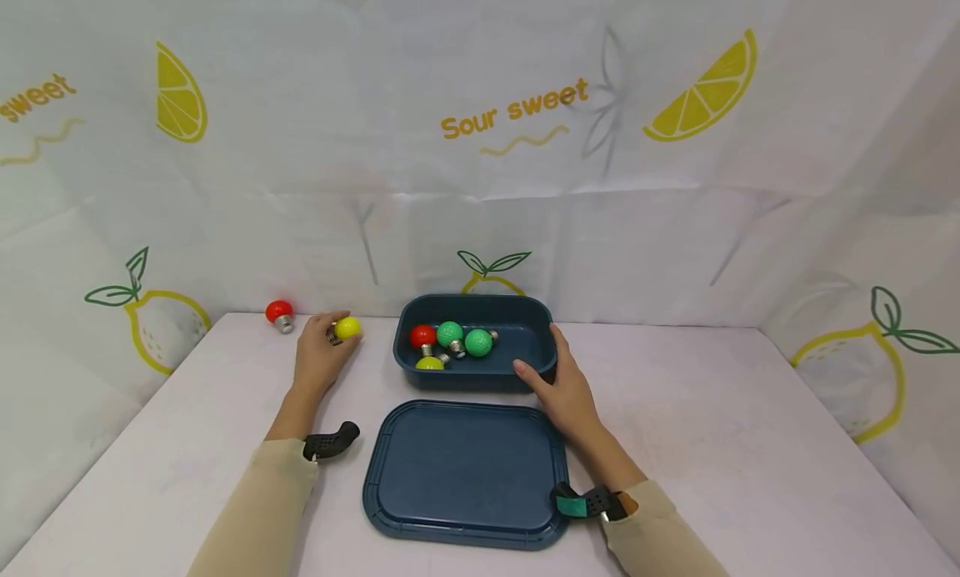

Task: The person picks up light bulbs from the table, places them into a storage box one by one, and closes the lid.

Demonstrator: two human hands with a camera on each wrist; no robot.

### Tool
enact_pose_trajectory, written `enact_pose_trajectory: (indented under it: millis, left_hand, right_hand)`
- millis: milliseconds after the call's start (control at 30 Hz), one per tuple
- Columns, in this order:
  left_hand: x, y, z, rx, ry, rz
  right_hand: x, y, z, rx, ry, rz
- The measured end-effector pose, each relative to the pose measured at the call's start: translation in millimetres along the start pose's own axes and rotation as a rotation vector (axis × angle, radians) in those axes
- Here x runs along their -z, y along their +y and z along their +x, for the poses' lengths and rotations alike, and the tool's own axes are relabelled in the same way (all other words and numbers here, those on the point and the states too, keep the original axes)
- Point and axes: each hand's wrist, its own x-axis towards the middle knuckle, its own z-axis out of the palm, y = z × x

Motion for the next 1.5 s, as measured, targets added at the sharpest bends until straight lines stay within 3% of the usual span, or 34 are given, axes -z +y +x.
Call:
enact_pose_trajectory:
  millis: [200,400,533,700,1033,1333,1500]
  left_hand:
    - [0.7,1.6,0.1,0.028,-0.008,0.001]
    - [3.4,4.4,-0.5,0.058,0.019,-0.089]
    - [6.2,8.9,-0.5,0.043,0.047,-0.126]
    - [8.9,16.4,-0.2,0.03,0.033,-0.125]
    - [16.2,34.1,3.3,-0.052,0.01,-0.099]
    - [24.1,63.3,3.6,-0.156,-0.017,-0.092]
    - [27.1,76.4,0.8,-0.172,-0.035,-0.083]
  right_hand:
    - [-0.4,1.3,0.3,-0.005,0.0,-0.005]
    - [-0.7,2.8,0.7,-0.002,-0.002,-0.002]
    - [-0.6,3.3,0.8,-0.001,0.001,-0.008]
    - [0.0,3.1,0.7,0.001,0.003,-0.006]
    - [-1.4,4.4,1.4,0.008,0.002,-0.004]
    - [-1.0,4.2,1.4,0.005,0.004,-0.005]
    - [-0.9,4.0,1.3,0.005,0.003,-0.006]
